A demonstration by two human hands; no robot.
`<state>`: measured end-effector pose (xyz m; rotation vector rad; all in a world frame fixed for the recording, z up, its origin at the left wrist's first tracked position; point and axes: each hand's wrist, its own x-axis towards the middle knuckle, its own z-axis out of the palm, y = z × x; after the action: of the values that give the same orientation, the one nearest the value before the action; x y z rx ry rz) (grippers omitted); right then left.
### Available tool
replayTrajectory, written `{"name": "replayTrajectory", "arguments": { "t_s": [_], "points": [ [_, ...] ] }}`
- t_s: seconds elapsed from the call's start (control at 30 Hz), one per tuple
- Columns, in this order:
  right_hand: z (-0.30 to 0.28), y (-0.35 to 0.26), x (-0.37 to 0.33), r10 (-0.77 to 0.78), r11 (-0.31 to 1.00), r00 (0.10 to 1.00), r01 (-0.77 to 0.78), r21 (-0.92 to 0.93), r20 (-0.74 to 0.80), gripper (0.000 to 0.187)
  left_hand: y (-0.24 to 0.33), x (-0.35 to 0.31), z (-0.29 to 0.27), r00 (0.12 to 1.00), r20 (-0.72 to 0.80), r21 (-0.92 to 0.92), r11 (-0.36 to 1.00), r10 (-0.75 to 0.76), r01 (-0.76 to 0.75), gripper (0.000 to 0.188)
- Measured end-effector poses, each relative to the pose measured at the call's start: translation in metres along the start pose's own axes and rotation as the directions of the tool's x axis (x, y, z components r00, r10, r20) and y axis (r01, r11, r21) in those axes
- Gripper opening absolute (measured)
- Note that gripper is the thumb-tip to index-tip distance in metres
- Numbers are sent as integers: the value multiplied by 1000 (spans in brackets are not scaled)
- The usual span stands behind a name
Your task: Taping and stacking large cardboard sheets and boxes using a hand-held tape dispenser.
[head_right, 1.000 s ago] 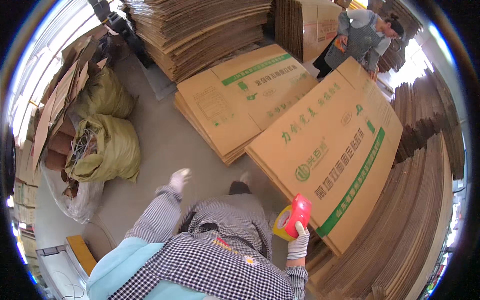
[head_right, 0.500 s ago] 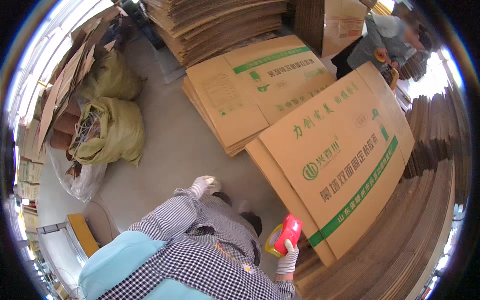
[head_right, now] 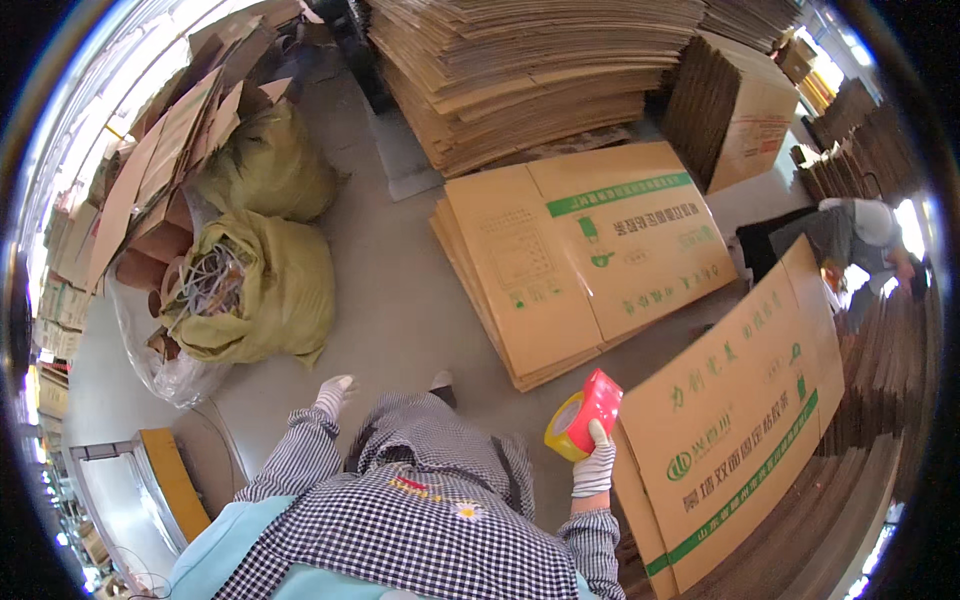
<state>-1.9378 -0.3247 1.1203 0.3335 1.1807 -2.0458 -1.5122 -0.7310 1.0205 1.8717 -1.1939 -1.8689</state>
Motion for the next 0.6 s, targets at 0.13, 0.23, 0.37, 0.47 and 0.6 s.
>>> {"name": "replayTrajectory", "arguments": {
  "t_s": [0.13,0.23,0.37,0.47,0.6],
  "points": [
    [69,-7,31,26,998,999,-28,-50,-29,57,99,53,-13,996,7,-42,995,87,-87,42],
    [91,-24,64,7,997,998,-12,-70,-62,55,157,84,-3,994,35,-75,992,105,-103,45],
    [163,-69,119,-104,983,988,84,-162,-117,51,236,115,1,992,17,-26,992,122,-122,39],
    [200,-89,161,-220,967,967,198,-162,-130,52,227,150,-29,998,40,-77,996,40,-37,39],
    [290,-120,229,-285,956,956,278,-99,-65,51,185,214,-97,982,-88,210,960,-169,184,42]
  ]
}}
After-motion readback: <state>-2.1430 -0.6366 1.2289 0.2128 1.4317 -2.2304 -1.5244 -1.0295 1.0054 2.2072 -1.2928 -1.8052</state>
